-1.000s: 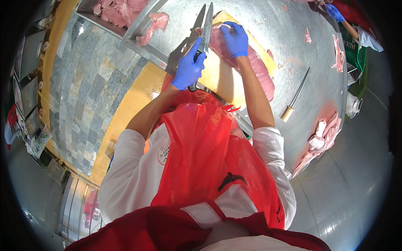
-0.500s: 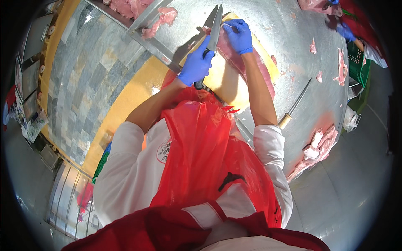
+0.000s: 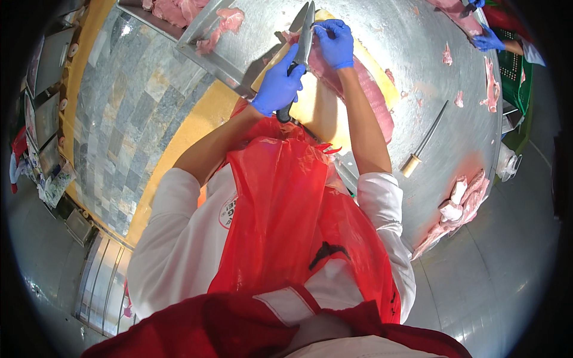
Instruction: The person trims fat from large pieces of raw meat using a knife and a honing steel on a cutting board. They repeatedly sharpen the knife and place trimmed fat into a green crate while working in a commercial meat processing area.
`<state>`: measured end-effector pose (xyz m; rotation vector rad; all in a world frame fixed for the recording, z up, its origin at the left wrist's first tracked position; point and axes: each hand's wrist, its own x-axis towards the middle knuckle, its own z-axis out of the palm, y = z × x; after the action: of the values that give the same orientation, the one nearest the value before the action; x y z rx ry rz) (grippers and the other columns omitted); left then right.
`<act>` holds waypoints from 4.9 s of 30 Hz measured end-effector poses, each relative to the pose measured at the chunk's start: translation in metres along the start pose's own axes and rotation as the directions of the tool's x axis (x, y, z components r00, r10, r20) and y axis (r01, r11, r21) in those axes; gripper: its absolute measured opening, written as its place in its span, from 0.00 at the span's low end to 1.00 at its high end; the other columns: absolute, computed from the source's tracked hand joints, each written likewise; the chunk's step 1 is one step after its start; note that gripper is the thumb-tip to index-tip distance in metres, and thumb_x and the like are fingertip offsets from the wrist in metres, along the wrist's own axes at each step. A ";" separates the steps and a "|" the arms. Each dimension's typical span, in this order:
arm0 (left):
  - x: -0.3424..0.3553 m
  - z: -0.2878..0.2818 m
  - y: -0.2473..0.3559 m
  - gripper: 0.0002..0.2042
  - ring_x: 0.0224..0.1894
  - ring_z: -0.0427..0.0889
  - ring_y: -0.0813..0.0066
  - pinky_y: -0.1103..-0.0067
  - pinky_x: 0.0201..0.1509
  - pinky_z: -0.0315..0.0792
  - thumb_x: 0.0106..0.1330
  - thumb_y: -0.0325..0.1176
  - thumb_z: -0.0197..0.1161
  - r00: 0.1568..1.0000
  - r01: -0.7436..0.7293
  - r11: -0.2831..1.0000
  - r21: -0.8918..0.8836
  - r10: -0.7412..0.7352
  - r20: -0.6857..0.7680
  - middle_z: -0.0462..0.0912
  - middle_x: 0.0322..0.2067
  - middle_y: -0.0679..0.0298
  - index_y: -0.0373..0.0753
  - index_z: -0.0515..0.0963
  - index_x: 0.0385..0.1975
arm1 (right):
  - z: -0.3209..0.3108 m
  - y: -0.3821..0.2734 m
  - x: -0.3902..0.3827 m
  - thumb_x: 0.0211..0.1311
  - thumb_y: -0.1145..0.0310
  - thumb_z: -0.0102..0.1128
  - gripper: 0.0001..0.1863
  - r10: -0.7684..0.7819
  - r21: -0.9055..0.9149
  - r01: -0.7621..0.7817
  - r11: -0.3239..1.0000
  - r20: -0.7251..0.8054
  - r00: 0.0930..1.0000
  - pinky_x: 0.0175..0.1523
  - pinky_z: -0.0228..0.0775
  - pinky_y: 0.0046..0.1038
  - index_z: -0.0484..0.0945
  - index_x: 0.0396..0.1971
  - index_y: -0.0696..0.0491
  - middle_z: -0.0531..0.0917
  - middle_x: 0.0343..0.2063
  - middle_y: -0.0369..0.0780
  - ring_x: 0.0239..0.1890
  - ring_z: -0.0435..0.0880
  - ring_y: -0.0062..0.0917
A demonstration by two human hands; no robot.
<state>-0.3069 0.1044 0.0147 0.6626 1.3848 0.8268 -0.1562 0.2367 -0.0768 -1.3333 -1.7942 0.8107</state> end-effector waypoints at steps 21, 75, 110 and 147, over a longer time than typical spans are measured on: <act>0.001 0.019 0.015 0.33 0.19 0.79 0.77 0.76 0.24 0.79 0.73 0.34 0.57 0.999 -0.005 0.978 0.207 -0.006 0.048 0.79 0.24 0.62 0.38 0.53 0.76 | 0.002 0.028 0.003 0.61 0.69 0.61 0.06 -0.042 0.154 0.051 0.987 -0.061 0.997 0.45 0.70 0.36 0.81 0.28 0.56 0.79 0.31 0.45 0.37 0.77 0.37; -0.016 0.052 0.052 0.33 0.24 0.79 0.76 0.76 0.24 0.79 0.72 0.34 0.59 0.992 0.113 0.932 0.343 -0.128 0.019 0.80 0.31 0.61 0.38 0.56 0.75 | -0.018 0.060 0.048 0.73 0.61 0.52 0.14 0.108 0.510 -0.417 0.752 0.530 0.841 0.31 0.66 0.27 0.80 0.30 0.54 0.75 0.22 0.32 0.25 0.70 0.20; -0.072 -0.036 0.055 0.31 0.25 0.81 0.77 0.79 0.24 0.77 0.73 0.35 0.59 0.961 0.249 0.968 0.027 -0.251 0.119 0.80 0.30 0.61 0.37 0.57 0.74 | -0.045 -0.004 0.083 0.59 0.74 0.61 0.06 -0.119 -0.134 0.336 0.932 0.764 0.634 0.48 0.76 0.39 0.79 0.37 0.53 0.84 0.35 0.46 0.41 0.85 0.44; -0.004 0.019 0.074 0.28 0.17 0.77 0.78 0.77 0.21 0.75 0.70 0.33 0.58 0.985 -0.033 0.875 0.483 -0.052 0.162 0.79 0.23 0.63 0.39 0.65 0.70 | -0.085 -0.028 0.082 0.46 0.64 0.63 0.10 0.269 -0.139 -0.232 0.963 0.566 0.780 0.25 0.72 0.28 0.86 0.16 0.55 0.83 0.13 0.40 0.15 0.79 0.22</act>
<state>-0.2969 0.1449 0.0790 1.0874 1.4450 0.3950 -0.1126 0.3129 0.0063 -1.4916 -2.1353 1.4493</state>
